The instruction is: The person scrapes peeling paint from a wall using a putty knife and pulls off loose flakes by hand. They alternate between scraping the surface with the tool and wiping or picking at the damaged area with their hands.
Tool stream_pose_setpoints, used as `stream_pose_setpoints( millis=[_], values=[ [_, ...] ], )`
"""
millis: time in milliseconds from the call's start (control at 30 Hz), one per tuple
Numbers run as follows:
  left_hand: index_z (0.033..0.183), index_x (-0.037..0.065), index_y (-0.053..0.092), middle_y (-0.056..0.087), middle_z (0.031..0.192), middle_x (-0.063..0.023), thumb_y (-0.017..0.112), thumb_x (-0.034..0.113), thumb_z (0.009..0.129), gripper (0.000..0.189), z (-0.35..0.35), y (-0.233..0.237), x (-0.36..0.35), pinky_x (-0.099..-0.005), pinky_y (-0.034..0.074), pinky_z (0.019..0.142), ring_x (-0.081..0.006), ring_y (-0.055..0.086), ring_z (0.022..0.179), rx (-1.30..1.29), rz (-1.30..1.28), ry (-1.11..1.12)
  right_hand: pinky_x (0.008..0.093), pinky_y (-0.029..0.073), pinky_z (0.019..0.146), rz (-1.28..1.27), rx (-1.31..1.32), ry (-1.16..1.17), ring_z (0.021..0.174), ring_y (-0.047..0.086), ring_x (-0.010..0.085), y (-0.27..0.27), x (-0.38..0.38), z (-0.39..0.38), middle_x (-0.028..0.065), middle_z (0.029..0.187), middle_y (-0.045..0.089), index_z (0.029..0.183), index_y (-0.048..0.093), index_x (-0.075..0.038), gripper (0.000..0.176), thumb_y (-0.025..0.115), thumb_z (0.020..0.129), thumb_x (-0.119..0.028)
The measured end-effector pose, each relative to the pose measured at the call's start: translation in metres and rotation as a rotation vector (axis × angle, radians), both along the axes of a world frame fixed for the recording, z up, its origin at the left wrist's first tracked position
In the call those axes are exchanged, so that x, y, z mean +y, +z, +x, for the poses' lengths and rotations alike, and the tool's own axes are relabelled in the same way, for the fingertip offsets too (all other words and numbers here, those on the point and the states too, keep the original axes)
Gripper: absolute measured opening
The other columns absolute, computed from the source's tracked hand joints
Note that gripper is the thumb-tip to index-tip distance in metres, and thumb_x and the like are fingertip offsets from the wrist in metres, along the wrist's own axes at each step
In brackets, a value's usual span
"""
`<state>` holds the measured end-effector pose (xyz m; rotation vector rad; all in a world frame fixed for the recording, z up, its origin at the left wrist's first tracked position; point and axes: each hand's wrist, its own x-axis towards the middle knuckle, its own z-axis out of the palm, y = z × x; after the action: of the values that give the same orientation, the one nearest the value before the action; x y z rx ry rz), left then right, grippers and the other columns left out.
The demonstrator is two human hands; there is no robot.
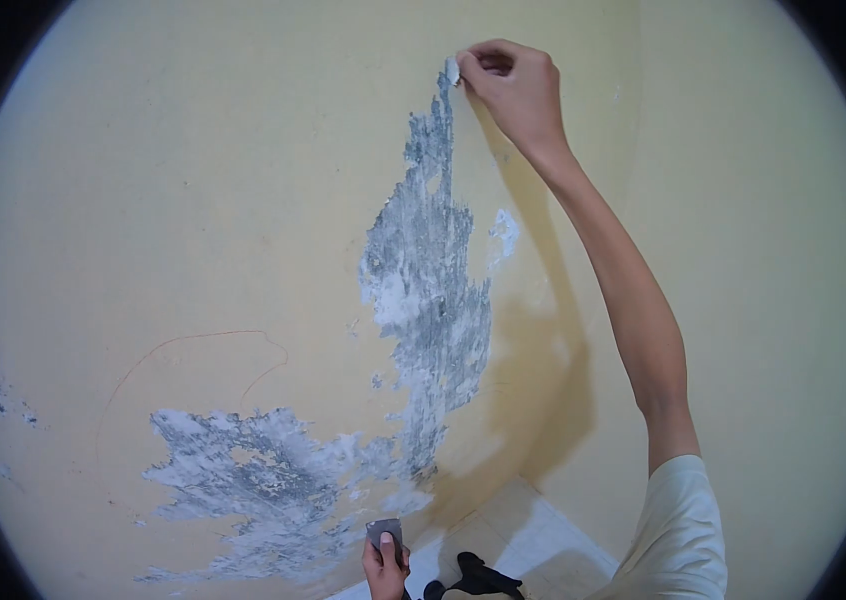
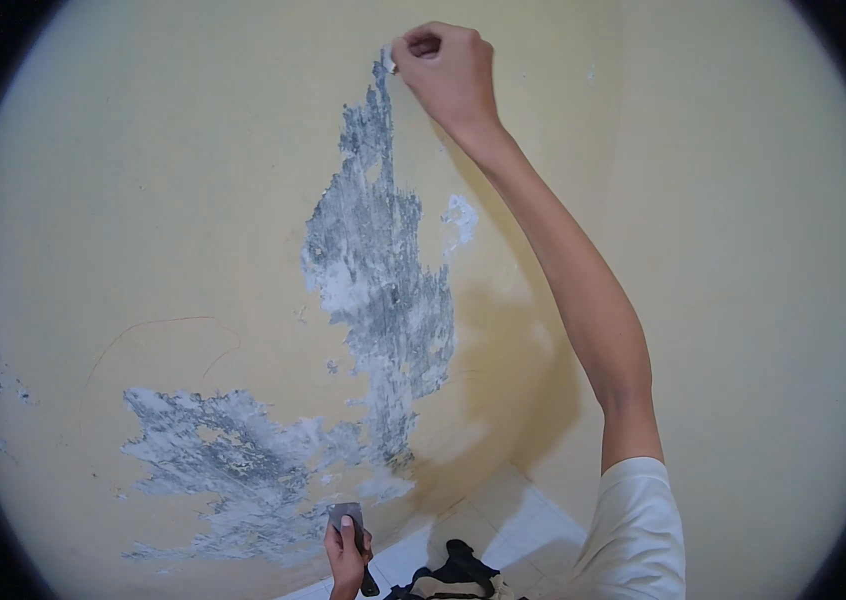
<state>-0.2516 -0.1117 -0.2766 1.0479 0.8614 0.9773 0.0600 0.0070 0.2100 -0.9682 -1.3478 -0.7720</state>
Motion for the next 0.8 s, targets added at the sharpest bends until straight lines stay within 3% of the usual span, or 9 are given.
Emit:
stream_pose_setpoints(
  millis=[100, 333, 400, 433, 500, 633, 700, 800],
  values=[
    [0.101, 0.01, 0.044, 0.046, 0.056, -0.0019, 0.046, 0.039, 0.103, 0.029, 0.001, -0.004, -0.004, -0.0241, 0.028, 0.034, -0.008, 0.037, 0.038, -0.028, 0.0, 0.025, 0.0295, 0.056, 0.073, -0.126, 0.007, -0.122, 0.07, 0.071, 0.0193, -0.008, -0.014, -0.002, 0.0124, 0.074, 0.072, 0.083, 0.073, 0.003, 0.036, 0.076, 0.079, -0.033],
    [0.1, 0.01, 0.044, 0.045, 0.055, -0.002, 0.045, 0.04, 0.103, 0.031, -0.007, -0.007, -0.014, -0.0244, 0.029, 0.034, -0.0085, 0.036, 0.036, -0.004, -0.046, 0.032, 0.0289, 0.055, 0.072, -0.276, 0.017, -0.099, 0.071, 0.07, 0.0169, 0.003, -0.014, 0.002, 0.0122, 0.075, 0.072, 0.084, 0.073, 0.004, 0.033, 0.074, 0.079, -0.029],
    [0.1, 0.009, 0.043, 0.044, 0.054, -0.002, 0.045, 0.041, 0.103, 0.031, -0.01, -0.004, -0.014, -0.0245, 0.029, 0.034, -0.0086, 0.036, 0.036, 0.009, -0.04, 0.025, 0.0257, 0.052, 0.067, -0.368, 0.079, -0.02, 0.066, 0.064, 0.0103, 0.005, -0.013, 0.004, 0.0049, 0.07, 0.068, 0.085, 0.072, 0.003, 0.027, 0.069, 0.086, -0.024],
    [0.099, 0.01, 0.043, 0.044, 0.054, -0.0019, 0.045, 0.041, 0.103, 0.031, -0.011, -0.004, -0.013, -0.0244, 0.029, 0.034, -0.0086, 0.037, 0.036, 0.026, -0.027, 0.029, 0.0257, 0.052, 0.067, -0.369, 0.079, -0.018, 0.066, 0.064, 0.0103, 0.005, -0.012, 0.006, 0.0049, 0.07, 0.068, 0.085, 0.072, 0.003, 0.027, 0.069, 0.086, -0.024],
    [0.098, 0.01, 0.043, 0.045, 0.054, -0.0018, 0.045, 0.041, 0.103, 0.032, -0.013, -0.005, -0.013, -0.0244, 0.029, 0.034, -0.0086, 0.037, 0.036, 0.039, -0.016, 0.039, 0.0255, 0.05, 0.064, -0.372, 0.217, 0.276, 0.063, 0.061, 0.0101, 0.002, -0.01, 0.009, 0.0032, 0.066, 0.064, 0.082, 0.071, 0.002, 0.026, 0.069, 0.086, -0.024],
    [0.098, 0.01, 0.043, 0.045, 0.055, -0.0018, 0.045, 0.04, 0.103, 0.031, -0.017, 0.002, -0.014, -0.0246, 0.03, 0.034, -0.0086, 0.037, 0.036, 0.04, 0.001, 0.116, 0.0252, 0.051, 0.063, -0.348, 0.233, 0.366, 0.059, 0.06, 0.0096, -0.002, -0.013, 0.006, 0.0034, 0.06, 0.062, 0.078, 0.072, 0.002, 0.029, 0.07, 0.083, -0.026],
    [0.098, 0.01, 0.042, 0.045, 0.055, -0.0019, 0.045, 0.04, 0.103, 0.031, -0.019, 0.003, -0.014, -0.0246, 0.03, 0.034, -0.0087, 0.037, 0.036, 0.029, -0.003, 0.128, 0.0218, 0.046, 0.06, -0.474, 0.153, 0.009, 0.062, 0.059, 0.0084, -0.005, -0.024, 0.0, 0.003, 0.069, 0.064, 0.082, 0.071, 0.001, 0.027, 0.069, 0.087, -0.026],
    [0.097, 0.01, 0.042, 0.045, 0.055, -0.002, 0.045, 0.04, 0.103, 0.03, -0.019, -0.005, -0.012, -0.0248, 0.03, 0.033, -0.0087, 0.037, 0.036, 0.016, -0.037, 0.143, 0.0213, 0.044, 0.058, -0.543, 0.187, 0.016, 0.062, 0.059, 0.0073, -0.003, -0.028, -0.006, 0.0026, 0.07, 0.064, 0.081, 0.071, 0.0, 0.029, 0.068, 0.087, -0.029]
  ],
)
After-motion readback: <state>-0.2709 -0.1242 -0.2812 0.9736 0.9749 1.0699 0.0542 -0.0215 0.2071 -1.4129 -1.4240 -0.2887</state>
